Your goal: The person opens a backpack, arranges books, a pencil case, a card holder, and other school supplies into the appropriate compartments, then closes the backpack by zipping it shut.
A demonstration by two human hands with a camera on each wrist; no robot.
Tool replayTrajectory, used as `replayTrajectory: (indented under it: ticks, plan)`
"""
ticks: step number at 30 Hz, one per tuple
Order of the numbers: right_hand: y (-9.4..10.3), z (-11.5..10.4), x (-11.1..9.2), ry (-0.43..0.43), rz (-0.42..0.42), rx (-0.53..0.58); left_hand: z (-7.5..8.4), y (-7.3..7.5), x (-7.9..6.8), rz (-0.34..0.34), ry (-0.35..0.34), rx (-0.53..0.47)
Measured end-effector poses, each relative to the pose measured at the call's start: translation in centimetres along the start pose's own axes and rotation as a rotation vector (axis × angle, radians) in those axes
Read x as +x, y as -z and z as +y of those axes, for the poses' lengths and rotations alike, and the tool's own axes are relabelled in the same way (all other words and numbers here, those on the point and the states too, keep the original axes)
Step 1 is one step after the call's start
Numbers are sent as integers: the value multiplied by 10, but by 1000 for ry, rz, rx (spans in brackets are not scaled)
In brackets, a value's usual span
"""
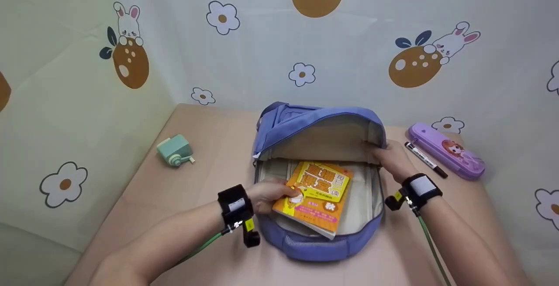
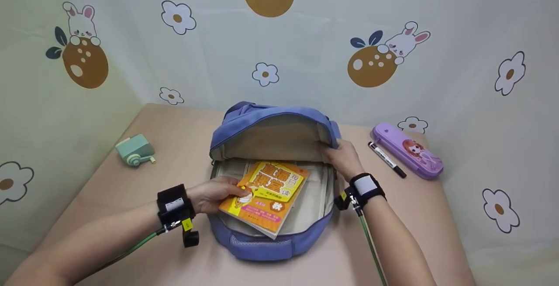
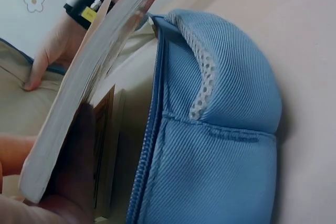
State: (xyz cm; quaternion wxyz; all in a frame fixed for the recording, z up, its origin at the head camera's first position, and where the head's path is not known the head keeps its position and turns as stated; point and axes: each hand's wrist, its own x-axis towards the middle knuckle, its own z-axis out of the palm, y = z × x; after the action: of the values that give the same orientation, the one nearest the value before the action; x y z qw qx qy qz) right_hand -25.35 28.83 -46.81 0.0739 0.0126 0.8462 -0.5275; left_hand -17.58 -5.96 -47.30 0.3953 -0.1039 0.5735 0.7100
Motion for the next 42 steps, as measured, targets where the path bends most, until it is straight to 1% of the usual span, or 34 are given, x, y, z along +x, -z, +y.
replayTrajectory:
  ticks: [5, 7, 9, 17, 22, 26, 30, 32, 34, 39, 42]
  plan:
    - [-1, 0, -1, 24, 16, 7, 5, -2, 11, 117, -57, -7]
    - [-1, 0, -1, 27, 12, 8, 7, -3, 15, 155, -69, -17]
    - [-1, -1, -1, 24, 7, 13, 8, -4, 20, 179, -76, -32]
    - [-1, -5, -3, 13, -3, 28, 11, -4, 34, 217, -113, -86]
    - [-1, -5, -3, 48, 10, 6, 12, -4, 39, 217, -141, -151]
    - [-2, -3, -2, 71, 26, 2, 11, -5, 42, 227, -175, -132]
    - [-3, -2, 0, 72, 23, 17, 12, -6, 39, 220, -189, -91]
    - [-4, -2, 0, 68, 23, 21, 12, -7, 37, 195, -196, -84]
    - [-3, -1, 0, 67, 26, 8, 13, -8, 33, 185, -213, -80]
    - [-3, 1, -1, 51, 24, 6, 12, -5, 19, 158, -269, -106]
    - [-3, 2, -1, 41, 22, 13, 10, -1, 7, 113, -305, -105]
